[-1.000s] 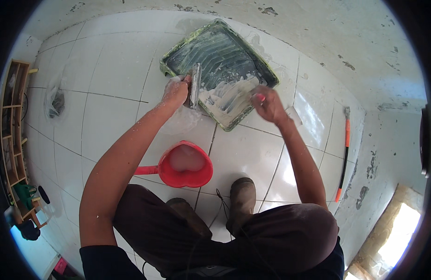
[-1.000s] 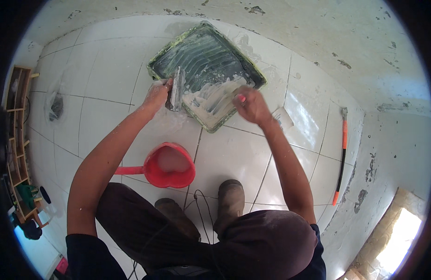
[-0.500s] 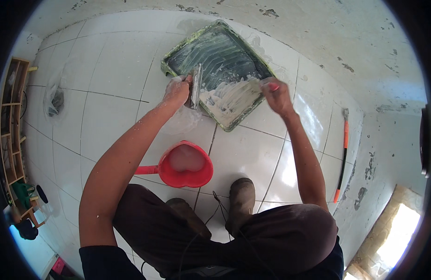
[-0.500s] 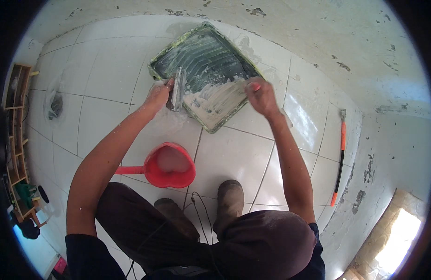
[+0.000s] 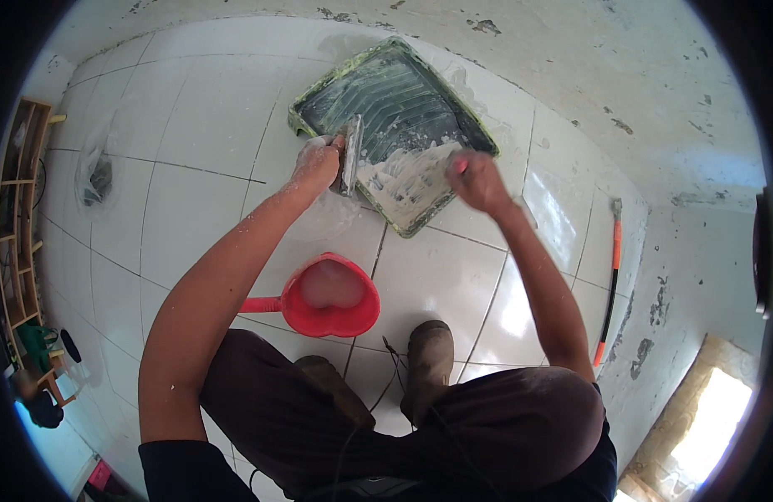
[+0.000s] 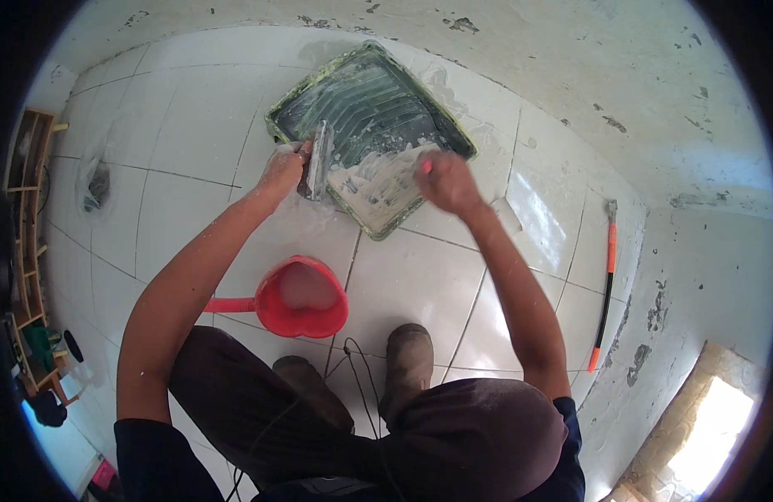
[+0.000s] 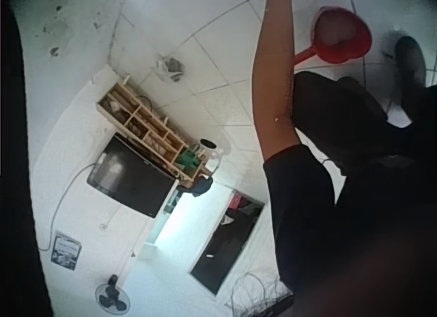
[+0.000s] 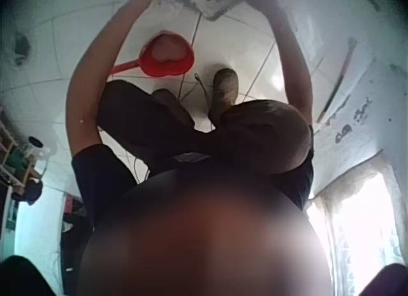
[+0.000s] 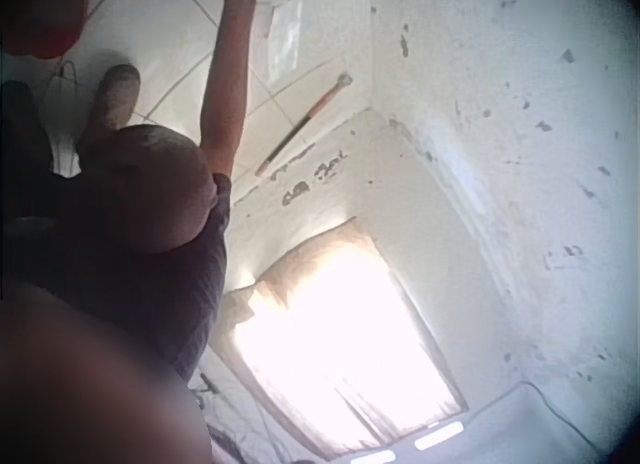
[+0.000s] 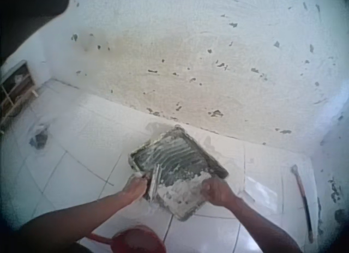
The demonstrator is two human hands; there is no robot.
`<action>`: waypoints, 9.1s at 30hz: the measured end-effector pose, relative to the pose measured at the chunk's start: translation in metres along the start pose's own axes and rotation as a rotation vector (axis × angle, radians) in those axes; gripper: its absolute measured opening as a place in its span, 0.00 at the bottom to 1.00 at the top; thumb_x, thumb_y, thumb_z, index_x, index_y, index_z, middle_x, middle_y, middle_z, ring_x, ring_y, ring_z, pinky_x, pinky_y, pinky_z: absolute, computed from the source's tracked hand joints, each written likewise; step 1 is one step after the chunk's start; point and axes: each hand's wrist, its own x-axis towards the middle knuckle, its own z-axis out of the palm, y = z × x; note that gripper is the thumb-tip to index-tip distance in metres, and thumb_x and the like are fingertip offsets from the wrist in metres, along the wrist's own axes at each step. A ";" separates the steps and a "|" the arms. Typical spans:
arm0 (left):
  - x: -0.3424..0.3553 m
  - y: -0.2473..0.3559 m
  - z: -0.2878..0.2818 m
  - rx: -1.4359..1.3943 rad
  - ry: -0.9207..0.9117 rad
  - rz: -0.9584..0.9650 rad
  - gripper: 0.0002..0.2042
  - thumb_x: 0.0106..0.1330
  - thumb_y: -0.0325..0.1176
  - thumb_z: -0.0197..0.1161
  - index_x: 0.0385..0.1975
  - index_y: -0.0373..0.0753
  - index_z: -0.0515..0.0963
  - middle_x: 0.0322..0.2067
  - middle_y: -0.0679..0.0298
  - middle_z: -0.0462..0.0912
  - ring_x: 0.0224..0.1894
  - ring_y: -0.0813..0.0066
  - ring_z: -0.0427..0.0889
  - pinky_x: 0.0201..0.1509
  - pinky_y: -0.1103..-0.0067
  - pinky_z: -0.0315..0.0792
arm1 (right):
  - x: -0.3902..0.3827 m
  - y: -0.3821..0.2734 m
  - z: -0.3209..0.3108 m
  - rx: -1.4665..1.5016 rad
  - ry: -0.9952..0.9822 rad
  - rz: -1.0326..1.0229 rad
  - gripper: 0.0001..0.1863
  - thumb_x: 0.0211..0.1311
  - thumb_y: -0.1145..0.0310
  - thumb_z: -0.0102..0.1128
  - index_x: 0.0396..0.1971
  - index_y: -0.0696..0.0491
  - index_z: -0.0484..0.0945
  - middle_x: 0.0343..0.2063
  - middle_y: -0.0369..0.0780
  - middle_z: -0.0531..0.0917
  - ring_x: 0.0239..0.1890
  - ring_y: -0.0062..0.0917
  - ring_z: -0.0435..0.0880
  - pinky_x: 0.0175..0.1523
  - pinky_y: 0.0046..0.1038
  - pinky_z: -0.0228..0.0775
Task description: The person applies plaster to a wall using a putty knife and a brush.
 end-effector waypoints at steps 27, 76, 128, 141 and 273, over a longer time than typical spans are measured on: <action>0.000 -0.005 -0.007 0.054 -0.038 -0.033 0.23 0.79 0.48 0.47 0.46 0.34 0.81 0.35 0.56 0.85 0.38 0.66 0.80 0.47 0.69 0.71 | -0.002 -0.080 0.031 0.217 -0.149 0.109 0.12 0.59 0.70 0.63 0.24 0.62 0.72 0.20 0.56 0.75 0.26 0.52 0.77 0.34 0.43 0.70; -0.009 0.002 -0.009 -0.058 -0.039 -0.032 0.21 0.76 0.45 0.50 0.44 0.31 0.81 0.38 0.47 0.85 0.42 0.51 0.83 0.48 0.64 0.72 | -0.012 -0.075 0.022 0.141 -0.143 -0.169 0.16 0.54 0.78 0.60 0.44 0.54 0.84 0.29 0.45 0.81 0.34 0.42 0.81 0.39 0.41 0.76; -0.028 0.041 0.003 -0.789 -0.393 -0.177 0.19 0.75 0.33 0.45 0.57 0.32 0.76 0.51 0.57 0.83 0.51 0.67 0.83 0.63 0.69 0.73 | -0.073 -0.073 -0.080 1.403 0.332 0.419 0.19 0.68 0.69 0.54 0.51 0.68 0.78 0.41 0.47 0.84 0.42 0.31 0.81 0.50 0.32 0.72; -0.083 0.102 0.016 -1.242 -0.550 -0.123 0.13 0.76 0.33 0.48 0.51 0.37 0.77 0.48 0.62 0.82 0.50 0.71 0.81 0.57 0.72 0.75 | -0.062 -0.130 -0.108 1.020 0.302 0.087 0.20 0.64 0.62 0.67 0.50 0.61 0.83 0.42 0.46 0.84 0.43 0.28 0.83 0.48 0.28 0.75; -0.136 0.183 -0.021 -1.381 -0.567 0.345 0.19 0.76 0.31 0.51 0.64 0.36 0.68 0.60 0.59 0.76 0.64 0.64 0.74 0.71 0.65 0.66 | -0.101 -0.124 -0.081 0.217 0.326 0.500 0.25 0.66 0.59 0.68 0.54 0.63 0.79 0.44 0.49 0.86 0.47 0.32 0.86 0.51 0.29 0.79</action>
